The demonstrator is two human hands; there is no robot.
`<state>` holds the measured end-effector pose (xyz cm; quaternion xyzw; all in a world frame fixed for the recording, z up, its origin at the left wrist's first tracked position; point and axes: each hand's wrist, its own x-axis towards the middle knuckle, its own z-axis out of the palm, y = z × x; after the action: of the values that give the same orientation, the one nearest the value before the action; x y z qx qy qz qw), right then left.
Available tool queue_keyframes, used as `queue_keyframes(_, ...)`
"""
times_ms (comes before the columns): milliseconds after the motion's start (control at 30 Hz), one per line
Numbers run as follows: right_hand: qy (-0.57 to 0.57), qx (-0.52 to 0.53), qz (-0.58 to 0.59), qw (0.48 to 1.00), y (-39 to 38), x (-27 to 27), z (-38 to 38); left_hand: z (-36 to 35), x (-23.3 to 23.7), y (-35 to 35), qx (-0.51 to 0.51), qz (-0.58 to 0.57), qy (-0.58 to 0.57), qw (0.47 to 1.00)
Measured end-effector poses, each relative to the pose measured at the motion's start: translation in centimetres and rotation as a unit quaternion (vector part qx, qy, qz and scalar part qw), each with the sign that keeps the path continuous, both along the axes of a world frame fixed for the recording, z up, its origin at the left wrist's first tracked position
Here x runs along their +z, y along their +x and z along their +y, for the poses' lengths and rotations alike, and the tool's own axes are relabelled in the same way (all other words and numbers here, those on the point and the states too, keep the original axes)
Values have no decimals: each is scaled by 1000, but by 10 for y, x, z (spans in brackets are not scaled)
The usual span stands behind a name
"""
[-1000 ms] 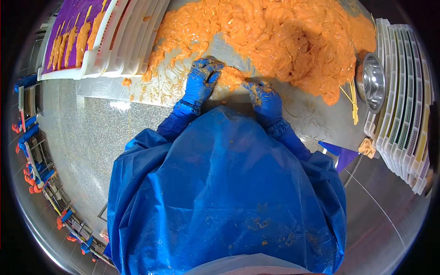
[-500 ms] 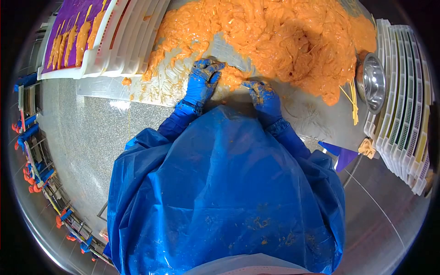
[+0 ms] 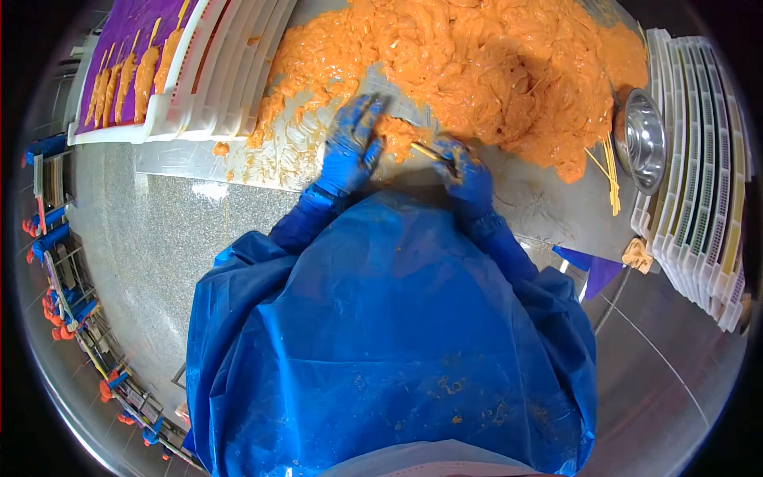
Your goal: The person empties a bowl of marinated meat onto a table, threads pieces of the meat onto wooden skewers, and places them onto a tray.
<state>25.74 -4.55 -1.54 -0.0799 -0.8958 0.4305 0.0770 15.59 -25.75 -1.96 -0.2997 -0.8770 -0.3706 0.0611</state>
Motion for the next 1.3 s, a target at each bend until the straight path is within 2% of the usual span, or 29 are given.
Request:
queue_keyframes(67, 38, 14, -3, 999, 13, 7, 11, 13, 3, 12, -78, 46, -78, 993)
queue_keyframes(100, 39, 12, -7, 999, 17, 3, 12, 20, 4, 14, -122, 2, -124, 985)
queue_keyframes(233, 22, 22, -18, 999, 16, -13, 15, 27, -11, 14, -151, 7, -167, 974)
queue_keyframes(433, 10, 36, -23, 999, 7, -13, 10, 29, -7, 14, -189, -14, -205, 960)
queue_keyframes(567, 15, 45, -35, 998, 5, -13, 12, 33, -6, 18, -190, 0, -196, 962)
queue_keyframes(767, 45, 35, -59, 997, 3, -15, 14, 38, -1, 24, -287, 1, -145, 947)
queue_keyframes(833, 39, 38, -54, 997, 0, -9, 16, 37, -6, 27, -343, -45, -112, 932)
queue_keyframes(967, 13, 68, -57, 996, -4, -20, 25, 34, -10, 34, -345, -64, -103, 931)
queue_keyframes(1000, 14, 66, -57, 996, -7, -23, 28, 33, -9, 36, -363, -95, -66, 925)
queue_keyframes(1067, -106, 114, -99, 983, -13, -25, 37, 28, -6, 40, -379, -125, -26, 917)
queue_keyframes(1100, -104, 114, -96, 983, -14, -22, 41, 22, 5, 38, -339, -83, -50, 936)
queue_keyframes(1133, -176, 115, -152, 966, -17, -16, 44, 16, 15, 36, -299, -39, -73, 951)
queue_keyframes(1167, -247, 114, -205, 940, -20, -10, 48, 11, 23, 39, -231, -44, -90, 968)
queue_keyframes(1200, -243, 115, -198, 943, -20, -4, 52, 5, 13, 42, -230, -36, -88, 968)
queue_keyframes(1267, -291, 120, -272, 909, -29, 13, 61, -8, -18, 37, -319, 7, -117, 940)
queue_keyframes(1300, -301, 99, -271, 909, -32, 14, 62, -15, -4, 34, -293, 1, -116, 949)
